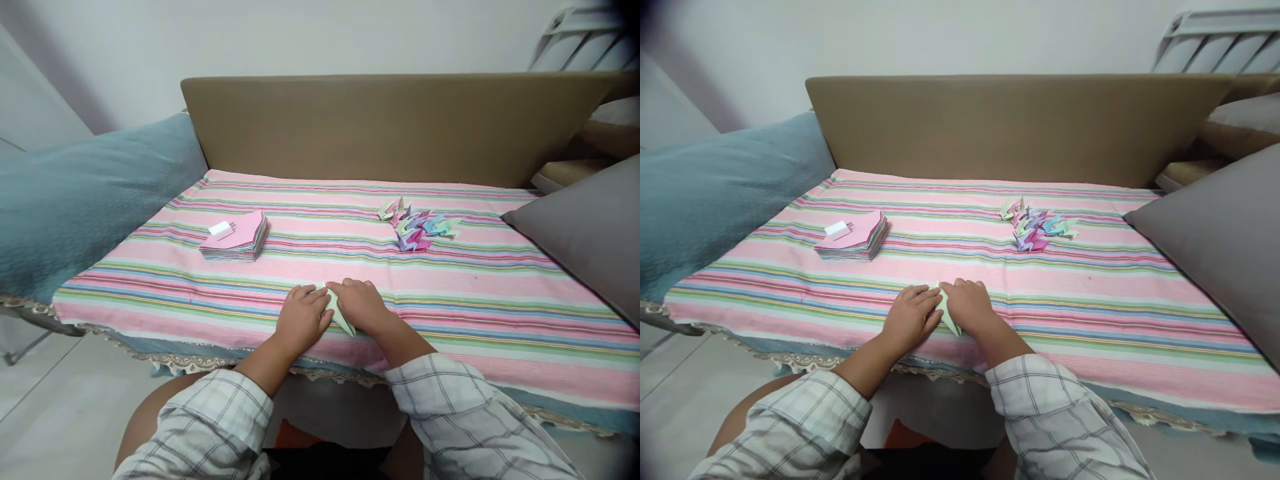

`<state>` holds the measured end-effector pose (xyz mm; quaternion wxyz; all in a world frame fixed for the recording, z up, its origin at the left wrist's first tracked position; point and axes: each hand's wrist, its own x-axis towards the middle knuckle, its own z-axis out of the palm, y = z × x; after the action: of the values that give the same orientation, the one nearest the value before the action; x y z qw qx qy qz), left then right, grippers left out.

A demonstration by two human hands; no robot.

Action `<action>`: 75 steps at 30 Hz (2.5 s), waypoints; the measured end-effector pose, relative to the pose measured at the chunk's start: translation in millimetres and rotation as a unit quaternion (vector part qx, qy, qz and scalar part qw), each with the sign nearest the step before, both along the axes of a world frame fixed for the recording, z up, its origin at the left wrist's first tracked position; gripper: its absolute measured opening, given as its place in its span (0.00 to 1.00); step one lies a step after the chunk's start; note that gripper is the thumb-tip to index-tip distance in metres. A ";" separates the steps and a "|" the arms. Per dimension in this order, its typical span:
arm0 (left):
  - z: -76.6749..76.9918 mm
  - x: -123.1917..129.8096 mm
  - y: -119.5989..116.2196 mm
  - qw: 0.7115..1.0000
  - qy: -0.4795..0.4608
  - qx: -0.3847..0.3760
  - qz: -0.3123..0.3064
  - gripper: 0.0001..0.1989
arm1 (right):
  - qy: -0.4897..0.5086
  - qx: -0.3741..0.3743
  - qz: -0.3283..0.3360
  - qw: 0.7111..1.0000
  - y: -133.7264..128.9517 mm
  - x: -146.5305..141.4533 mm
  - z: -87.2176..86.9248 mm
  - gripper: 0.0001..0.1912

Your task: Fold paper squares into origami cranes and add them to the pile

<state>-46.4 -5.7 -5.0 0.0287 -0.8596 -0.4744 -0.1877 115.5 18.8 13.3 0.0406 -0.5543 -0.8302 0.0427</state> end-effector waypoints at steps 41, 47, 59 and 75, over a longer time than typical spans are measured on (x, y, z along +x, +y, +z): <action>-14.9 -3.3 1.0 0.983 -0.134 0.045 -0.118 0.09 | 0.284 -0.063 -0.044 0.956 4.1 10.8 -1.6 0.11; -2.6 7.5 0.3 0.883 -0.428 -0.192 0.006 0.31 | 0.615 -0.197 -0.086 0.759 5.3 16.1 -7.9 0.15; 25.8 12.3 7.5 0.796 -0.461 -0.391 0.021 0.38 | 0.631 -0.267 -0.095 0.722 -10.7 30.3 6.6 0.24; 4.4 11.1 -16.8 0.993 0.064 0.012 -0.100 0.32 | 0.272 -0.023 -0.172 0.947 -13.5 29.2 -1.8 0.08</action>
<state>-35.3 -22.5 -0.7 0.0504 -0.9123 -0.3813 -0.1403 144.8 5.4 11.5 0.2592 -0.6565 -0.6786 0.2032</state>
